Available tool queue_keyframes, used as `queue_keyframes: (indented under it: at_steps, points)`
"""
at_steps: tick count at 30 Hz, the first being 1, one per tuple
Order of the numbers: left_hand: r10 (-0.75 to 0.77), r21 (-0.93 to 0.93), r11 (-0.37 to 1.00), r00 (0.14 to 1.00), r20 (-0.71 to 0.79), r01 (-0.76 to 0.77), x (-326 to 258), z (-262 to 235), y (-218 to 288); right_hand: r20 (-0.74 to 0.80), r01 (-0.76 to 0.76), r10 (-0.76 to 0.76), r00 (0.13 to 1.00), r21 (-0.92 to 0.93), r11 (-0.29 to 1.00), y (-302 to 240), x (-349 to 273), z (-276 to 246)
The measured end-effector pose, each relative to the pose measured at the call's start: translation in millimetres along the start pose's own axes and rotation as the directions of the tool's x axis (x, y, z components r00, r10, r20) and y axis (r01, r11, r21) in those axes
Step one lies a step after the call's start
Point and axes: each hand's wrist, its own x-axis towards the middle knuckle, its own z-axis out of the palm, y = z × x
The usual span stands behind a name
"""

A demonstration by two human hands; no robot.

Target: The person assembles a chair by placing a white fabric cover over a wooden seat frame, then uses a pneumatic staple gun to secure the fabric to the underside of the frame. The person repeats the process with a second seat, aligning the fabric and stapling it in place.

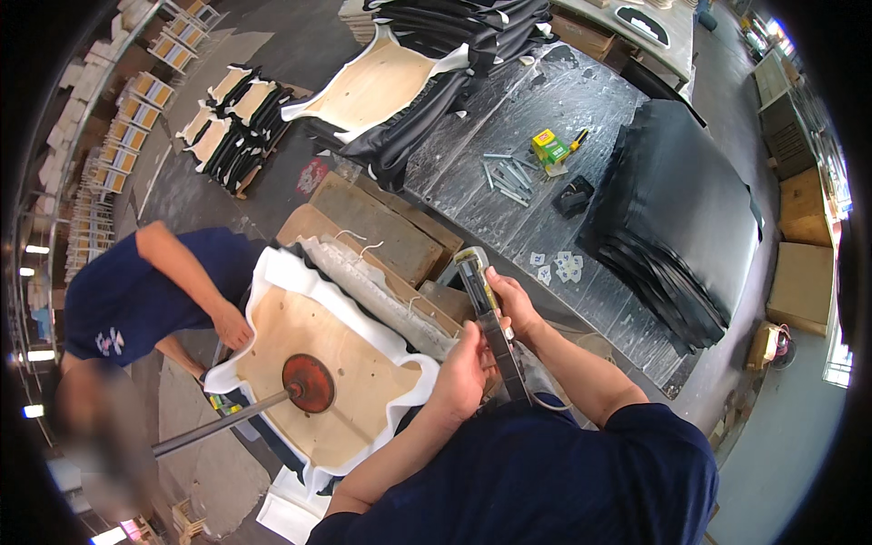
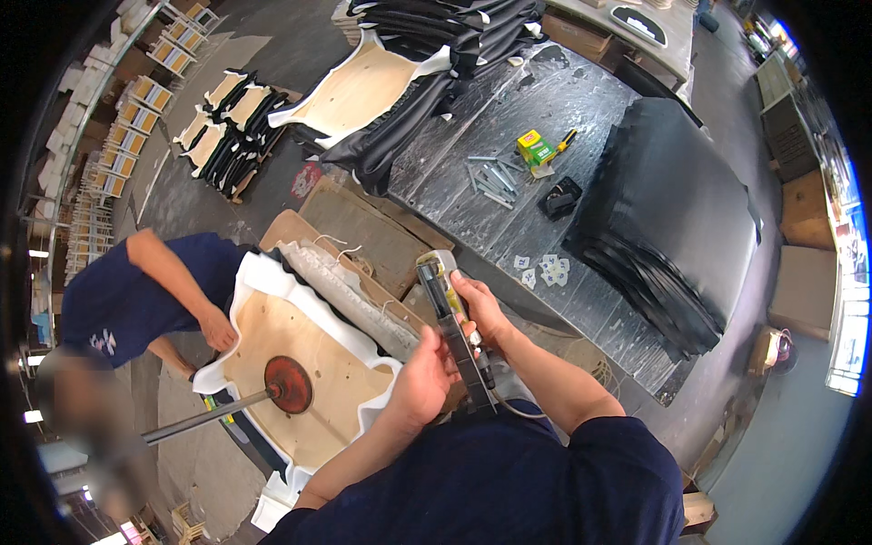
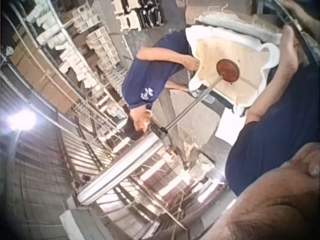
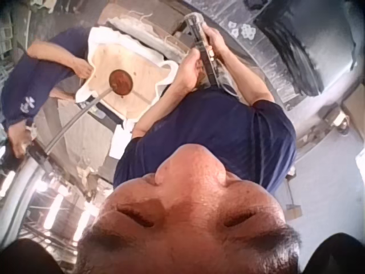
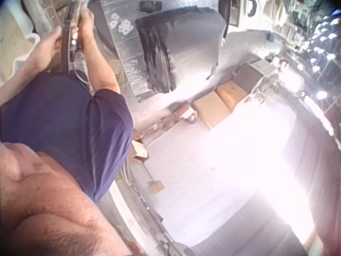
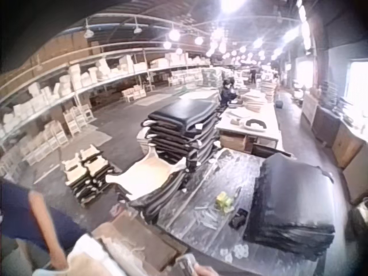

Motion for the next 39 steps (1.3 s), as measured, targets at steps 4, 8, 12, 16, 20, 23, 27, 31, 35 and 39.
queue_keyframes:
  at_steps: [4, 8, 12, 16, 20, 23, 27, 31, 35, 39]
  points:
    - [-0.115, -0.219, 0.97, 0.993, -0.015, 0.109, 33.2, 0.3, 12.6, 0.002, -0.014, 0.014, 1.0, -0.036, 0.999, -5.5, 22.7, -13.7]
    - [-0.137, -0.273, 0.954, 0.99, -0.029, 0.124, 60.5, 0.1, 14.6, -0.018, -0.019, 0.016, 1.0, -0.189, 0.982, -9.7, 52.6, -30.9]
    - [-0.117, -0.282, 0.954, 0.992, -0.041, 0.1, 80.5, -7.8, 5.2, -0.007, -0.083, 0.089, 0.996, -0.439, 0.895, -22.8, 115.7, -73.1]
    - [-0.17, -0.314, 0.941, 0.978, -0.123, 0.124, 94.3, -8.5, 2.2, -0.3, -0.126, -0.195, 0.934, -0.787, 0.604, -29.2, 213.9, -139.4]
    - [-0.187, -0.357, 0.925, 0.974, -0.131, 0.13, 105.9, -22.4, -10.9, -0.4, -0.211, -0.45, 0.798, -0.885, 0.414, -49.9, 292.9, -157.8]
    - [-0.182, -0.365, 0.923, 0.973, -0.142, 0.119, 114.0, -24.7, -14.5, -0.481, -0.316, -0.491, 0.726, -0.868, 0.382, -48.6, 333.8, -146.0]
    - [-0.203, -0.337, 0.931, 0.966, -0.16, 0.14, 118.8, -23.7, -14.7, -0.607, -0.484, -0.45, 0.655, -0.794, 0.367, -51.9, 363.4, -137.0]
    - [-0.221, -0.311, 0.937, 0.96, -0.171, 0.16, 118.5, -21.2, -9.4, -0.596, -0.48, -0.486, 0.64, -0.803, 0.353, -53.6, 373.5, -151.7]
    - [-0.215, -0.356, 0.923, 0.964, -0.155, 0.149, 119.8, -29.1, -12.3, -0.582, -0.376, -0.399, 0.709, -0.79, 0.484, -77.0, 363.7, -152.6]
    - [-0.17, -0.347, 0.93, 0.978, -0.12, 0.119, 118.8, -28.9, -9.2, -0.617, -0.32, -0.335, 0.712, -0.71, 0.628, -106.9, 333.0, -158.1]
